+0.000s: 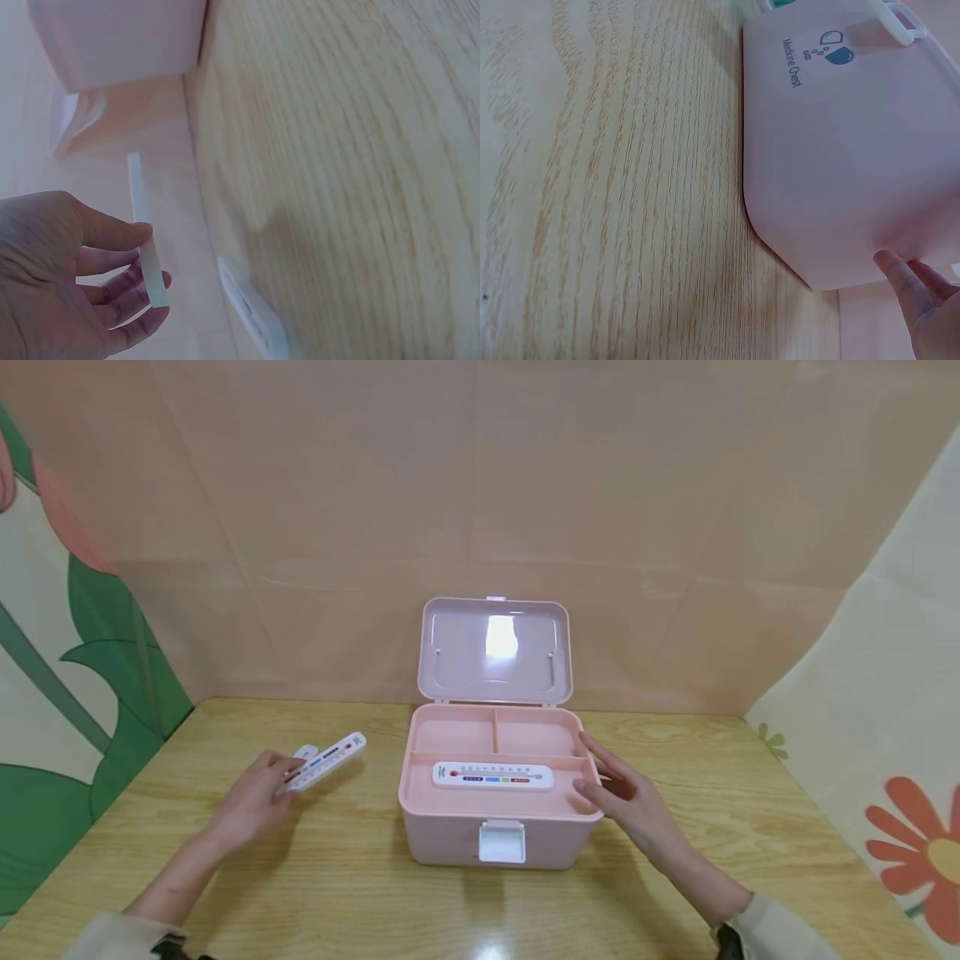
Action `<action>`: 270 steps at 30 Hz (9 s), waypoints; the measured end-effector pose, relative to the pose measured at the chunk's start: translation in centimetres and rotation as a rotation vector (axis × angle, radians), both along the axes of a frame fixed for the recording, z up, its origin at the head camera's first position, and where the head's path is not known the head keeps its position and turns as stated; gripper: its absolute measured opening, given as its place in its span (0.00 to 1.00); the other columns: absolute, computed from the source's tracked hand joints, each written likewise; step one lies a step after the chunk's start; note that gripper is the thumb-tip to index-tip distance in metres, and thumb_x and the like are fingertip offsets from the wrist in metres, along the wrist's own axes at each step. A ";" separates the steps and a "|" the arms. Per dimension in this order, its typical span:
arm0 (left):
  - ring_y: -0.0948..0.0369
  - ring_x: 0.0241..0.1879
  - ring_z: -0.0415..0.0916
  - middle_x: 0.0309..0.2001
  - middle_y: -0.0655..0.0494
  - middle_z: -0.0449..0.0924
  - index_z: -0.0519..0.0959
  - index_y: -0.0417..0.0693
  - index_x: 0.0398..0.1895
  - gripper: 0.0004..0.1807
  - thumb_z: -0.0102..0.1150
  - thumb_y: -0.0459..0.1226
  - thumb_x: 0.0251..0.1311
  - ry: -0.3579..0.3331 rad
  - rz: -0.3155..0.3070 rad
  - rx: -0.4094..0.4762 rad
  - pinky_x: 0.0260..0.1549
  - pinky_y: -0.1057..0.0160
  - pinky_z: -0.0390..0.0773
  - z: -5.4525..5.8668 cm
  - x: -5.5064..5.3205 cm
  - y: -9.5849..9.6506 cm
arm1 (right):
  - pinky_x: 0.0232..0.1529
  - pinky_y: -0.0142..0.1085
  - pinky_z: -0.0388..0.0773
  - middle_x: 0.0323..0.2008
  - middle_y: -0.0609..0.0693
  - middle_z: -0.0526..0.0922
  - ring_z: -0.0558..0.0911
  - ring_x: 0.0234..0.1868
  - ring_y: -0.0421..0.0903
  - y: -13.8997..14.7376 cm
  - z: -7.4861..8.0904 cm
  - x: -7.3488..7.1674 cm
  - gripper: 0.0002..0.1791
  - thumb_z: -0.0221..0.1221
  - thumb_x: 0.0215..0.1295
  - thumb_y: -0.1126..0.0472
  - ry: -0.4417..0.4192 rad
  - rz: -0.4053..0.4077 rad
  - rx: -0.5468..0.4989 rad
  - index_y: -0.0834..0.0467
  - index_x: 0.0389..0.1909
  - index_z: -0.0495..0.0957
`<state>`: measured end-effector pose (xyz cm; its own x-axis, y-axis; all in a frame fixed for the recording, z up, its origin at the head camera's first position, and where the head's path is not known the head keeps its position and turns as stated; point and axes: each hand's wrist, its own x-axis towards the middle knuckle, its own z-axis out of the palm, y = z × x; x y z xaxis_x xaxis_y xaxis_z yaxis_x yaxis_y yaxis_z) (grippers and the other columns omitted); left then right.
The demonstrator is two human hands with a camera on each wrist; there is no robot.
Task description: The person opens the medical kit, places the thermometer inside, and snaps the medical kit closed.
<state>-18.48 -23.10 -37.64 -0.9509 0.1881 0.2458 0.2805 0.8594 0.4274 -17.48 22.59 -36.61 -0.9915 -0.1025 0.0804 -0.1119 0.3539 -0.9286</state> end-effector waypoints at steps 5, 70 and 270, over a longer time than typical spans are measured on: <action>0.48 0.40 0.75 0.42 0.39 0.75 0.76 0.28 0.50 0.20 0.62 0.26 0.51 0.058 -0.045 -0.016 0.40 0.47 0.76 0.3 0.1 -0.2 | 0.44 0.29 0.79 0.63 0.64 0.71 0.78 0.48 0.28 0.0 0.0 0.0 0.34 0.60 0.65 0.57 -0.005 -0.006 0.001 0.49 0.71 0.61; 0.49 0.47 0.74 0.49 0.46 0.75 0.78 0.39 0.54 0.21 0.63 0.28 0.55 0.118 -0.253 -0.111 0.41 0.48 0.75 7.6 1.8 0.2 | 0.44 0.29 0.79 0.61 0.65 0.72 0.78 0.48 0.29 0.0 0.0 0.0 0.33 0.59 0.66 0.58 0.015 0.008 -0.021 0.49 0.71 0.61; 0.62 0.30 0.69 0.26 0.58 0.78 0.83 0.46 0.24 0.10 0.76 0.31 0.38 -0.225 -0.337 -0.019 0.32 0.63 0.72 8.8 -0.1 16.5 | 0.46 0.27 0.78 0.69 0.55 0.65 0.77 0.49 0.28 -0.2 -0.3 0.3 0.32 0.58 0.67 0.56 0.057 0.006 0.029 0.45 0.71 0.62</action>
<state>-18.59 -6.64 -28.84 -0.8650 0.5007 0.0321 0.4489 0.7438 0.4952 -17.21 22.42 -36.94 -0.9846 -0.1120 0.1340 -0.1670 0.3796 -0.9100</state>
